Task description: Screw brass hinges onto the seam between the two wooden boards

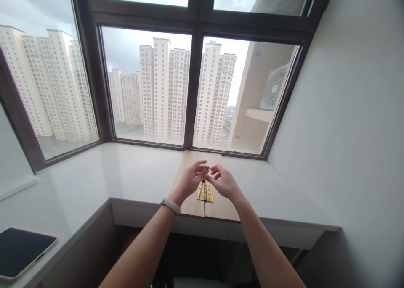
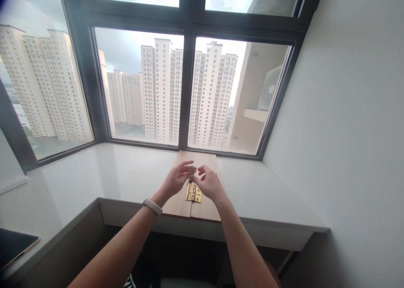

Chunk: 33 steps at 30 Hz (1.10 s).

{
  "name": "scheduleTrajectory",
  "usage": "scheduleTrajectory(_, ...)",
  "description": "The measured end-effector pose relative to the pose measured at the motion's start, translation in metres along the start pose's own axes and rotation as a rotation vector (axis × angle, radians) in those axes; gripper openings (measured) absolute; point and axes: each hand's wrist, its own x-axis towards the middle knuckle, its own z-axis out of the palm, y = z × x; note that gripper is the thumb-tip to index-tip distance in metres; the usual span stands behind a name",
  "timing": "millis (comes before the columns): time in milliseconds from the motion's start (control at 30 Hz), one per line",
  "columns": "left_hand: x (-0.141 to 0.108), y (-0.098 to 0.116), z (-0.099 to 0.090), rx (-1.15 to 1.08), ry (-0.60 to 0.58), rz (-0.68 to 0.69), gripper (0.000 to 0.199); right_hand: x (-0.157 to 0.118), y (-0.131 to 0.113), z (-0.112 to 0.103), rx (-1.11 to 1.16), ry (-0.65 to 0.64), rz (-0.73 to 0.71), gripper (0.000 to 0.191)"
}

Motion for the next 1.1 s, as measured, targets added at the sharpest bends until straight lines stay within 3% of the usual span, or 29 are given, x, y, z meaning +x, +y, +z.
scheduleTrajectory(100,0.0,-0.003,0.002,-0.035,-0.031,-0.021,0.042,0.006,-0.015,-0.014,-0.25,0.076,-0.003,0.047)
scheduleTrajectory(200,-0.001,-0.009,0.004,-0.059,-0.044,-0.031,0.042,0.013,-0.032,-0.015,-0.509,-0.015,-0.03,0.04)
scheduleTrajectory(300,-0.007,-0.019,0.004,-0.032,-0.049,-0.043,0.041,0.018,-0.044,-0.01,-0.629,-0.08,-0.029,0.036)
scheduleTrajectory(433,-0.023,-0.034,-0.001,0.049,-0.149,-0.095,0.027,0.024,-0.049,-0.006,-0.645,-0.148,-0.025,0.032)
scheduleTrajectory(567,-0.032,-0.044,-0.003,0.037,-0.161,-0.114,0.031,0.03,-0.049,-0.007,-0.602,-0.23,-0.074,0.022)
scheduleTrajectory(767,-0.026,-0.051,0.003,-0.085,-0.117,-0.103,0.033,0.032,-0.048,-0.016,-0.557,-0.337,-0.182,0.009)
scheduleTrajectory(967,-0.026,-0.056,0.009,-0.097,-0.075,-0.107,0.027,0.027,-0.046,-0.015,-0.596,-0.223,-0.112,0.023)
scheduleTrajectory(1100,-0.031,-0.05,0.004,0.079,-0.123,-0.107,0.037,0.027,-0.047,-0.012,-0.605,-0.192,-0.09,0.021)
